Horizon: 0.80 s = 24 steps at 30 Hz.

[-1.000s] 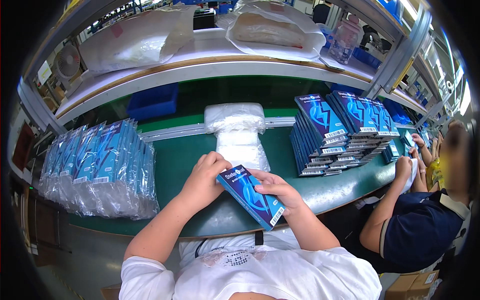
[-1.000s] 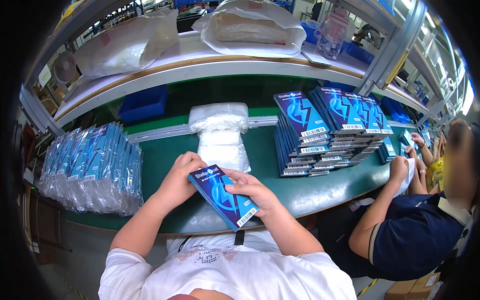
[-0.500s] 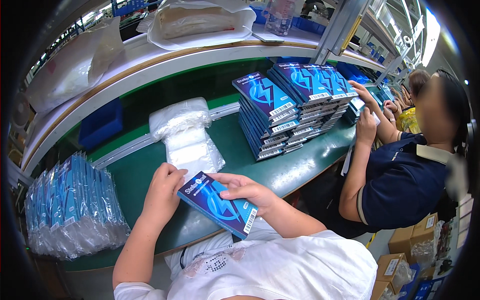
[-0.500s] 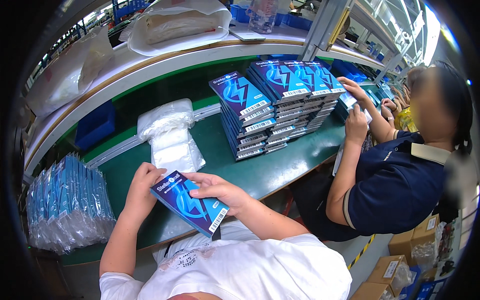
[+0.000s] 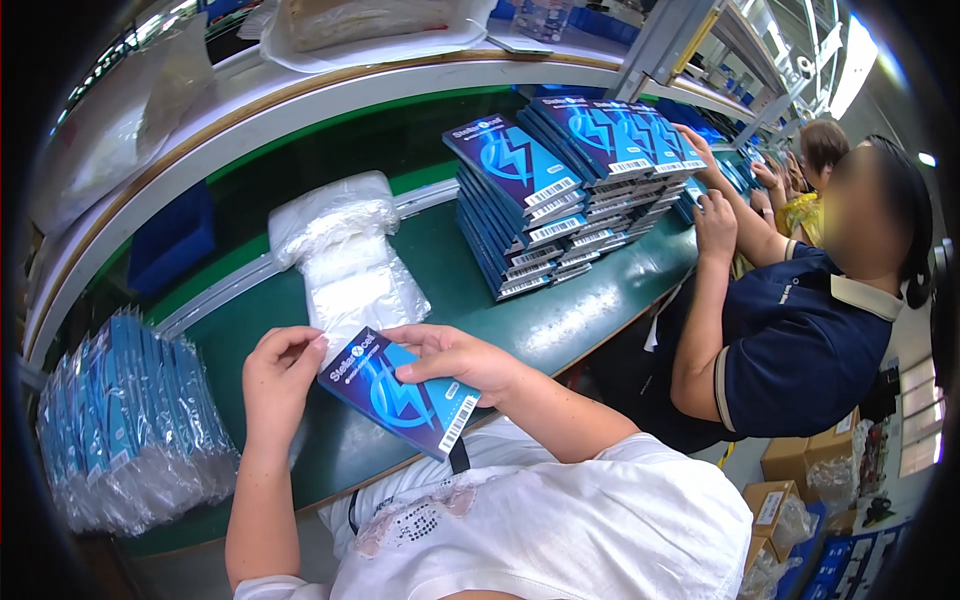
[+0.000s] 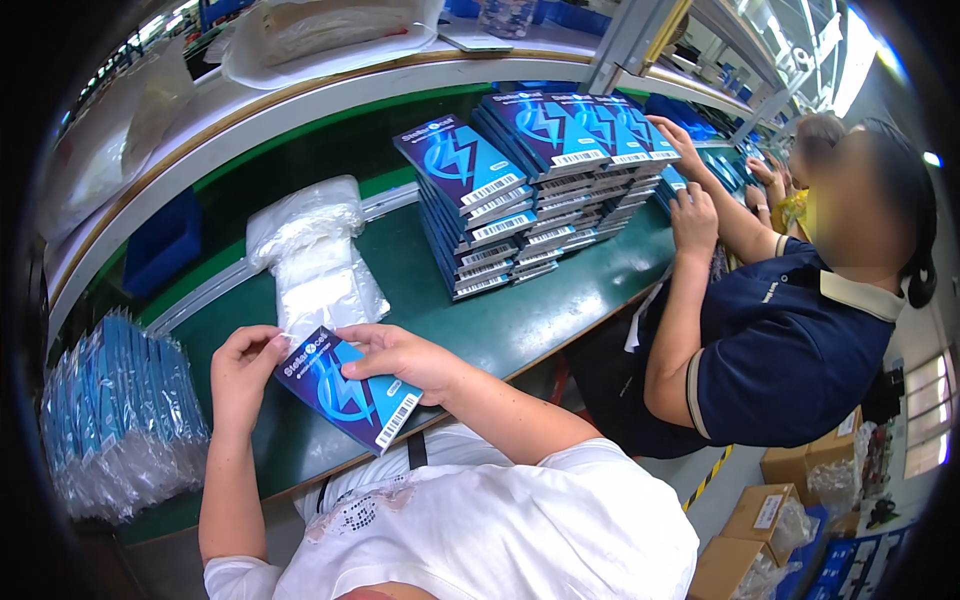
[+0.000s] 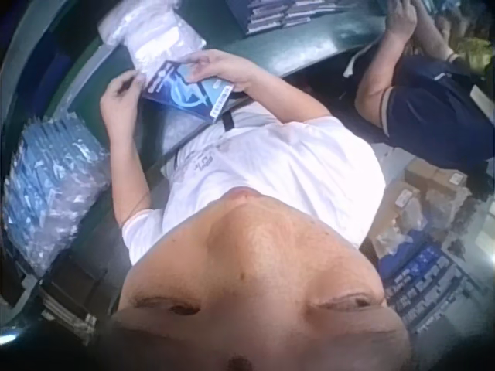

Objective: The person repeatedly picks up small blue boxes from a stack, places each box into a clear plastic bag, and sets the packaged unit aside on the table. The process is repeated continuously with multiple identical boxes.

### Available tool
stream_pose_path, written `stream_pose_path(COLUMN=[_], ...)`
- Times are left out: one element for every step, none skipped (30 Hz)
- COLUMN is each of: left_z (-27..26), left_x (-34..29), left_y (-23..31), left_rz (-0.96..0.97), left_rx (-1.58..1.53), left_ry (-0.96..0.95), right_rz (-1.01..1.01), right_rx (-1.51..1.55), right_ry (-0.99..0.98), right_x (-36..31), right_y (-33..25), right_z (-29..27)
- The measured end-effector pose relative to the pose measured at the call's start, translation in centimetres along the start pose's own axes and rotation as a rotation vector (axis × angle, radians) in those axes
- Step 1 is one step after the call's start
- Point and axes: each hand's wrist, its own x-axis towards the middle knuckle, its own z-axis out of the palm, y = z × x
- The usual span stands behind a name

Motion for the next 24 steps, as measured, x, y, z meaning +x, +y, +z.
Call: stream_pose_path(left_z=[-0.1, 0.1, 0.2, 0.5, 0.8, 1.3, 1.7, 2.0, 2.2, 2.3, 2.4, 2.2, 2.1, 2.1, 2.5, 3.0, 3.0, 3.6, 4.0, 4.2, 4.3, 4.1, 3.7, 3.0], left_x=[-0.1, -0.2, -0.4, -0.6, -0.6, -0.6, -0.8, -1.1, -1.4, -1.7, -2.0, -2.3, -2.5, -2.7, -3.0, -3.3, -3.0, -3.1, -3.3, -3.6, -3.8, -3.5, -3.1, -2.9], left_y=[-0.1, 0.1, 0.4, 0.6, 0.9, 1.1, 1.4, 1.6, 1.9, 2.1, 2.4, 2.4, 2.3, 2.2, 1.9, 1.4, 0.9, 1.3, 1.0, 1.3, 1.2, 1.4, 1.6, 2.0], left_rz=[0.047, 0.113, 0.174, 0.236, 0.235, 0.235, 0.234, 0.278, 0.323, 0.366, 0.410, 0.445, 0.431, 0.417, 0.281, 0.150, 0.074, -0.012, -0.054, -0.113, -0.121, -0.105, -0.118, -0.086], left_rx=[0.038, 0.133, 0.235, 0.337, 0.368, 0.400, 0.431, 0.449, 0.464, 0.478, 0.440, 0.424, 0.350, 0.276, 0.000, -0.273, -0.396, -0.506, -0.627, -0.756, -0.839, -0.883, -0.965, -0.994], left_ry=[-0.007, 0.010, 0.031, 0.053, 0.043, 0.036, 0.029, 0.024, 0.021, 0.020, -0.030, -0.082, -0.119, -0.153, -0.070, 0.031, 0.046, 0.085, 0.008, -0.057, -0.063, -0.098, -0.095, -0.050], right_rz=[0.006, -0.048, -0.097, -0.145, -0.230, -0.252, -0.273, -0.292, -0.341, -0.325, -0.307, -0.281, -0.404, -0.439, -0.464, -0.484, -0.449, -0.408, -0.362, -0.373, -0.305, -0.350, -0.325, -0.180], right_rx=[-0.054, -0.092, -0.123, -0.154, -0.222, -0.209, -0.196, -0.183, -0.181, -0.197, -0.214, -0.232, -0.184, -0.192, -0.196, -0.198, -0.217, -0.242, -0.316, -0.401, -0.528, -0.542, -0.535, -0.573], right_ry=[0.002, 0.069, 0.129, 0.190, 0.253, 0.289, 0.323, 0.353, 0.411, 0.448, 0.484, 0.507, 0.515, 0.522, 0.515, 0.500, 0.495, 0.477, 0.460, 0.442, 0.523, 0.454, 0.396, 0.279], right_x=[-0.1, -0.1, 0.2, 0.5, 0.7, 0.7, 0.5, 0.6, 0.6, 0.7, 0.6, 0.8, 0.9, 0.8, 0.6, 0.5, 0.3, 0.2, 0.2, 0.4, 0.3, 0.3, 0.2, -0.5], right_y=[0.0, 0.2, 0.7, 1.1, 1.4, 1.5, 1.6, 1.6, 1.9, 2.0, 2.0, 2.1, 2.3, 2.1, 2.0, 2.0, 1.9, 1.8, 1.7, 2.1, 1.8, 1.9, 0.8, -0.2], right_z=[-0.1, 0.0, 0.1, 0.2, 0.4, 0.4, 0.7, 1.1, 1.4, 1.3, 1.0, 1.0, 1.3, 1.5, 1.9, 2.3, 2.6, 3.0, 3.5, 3.5, 3.8, 2.4, 4.2, 4.2])
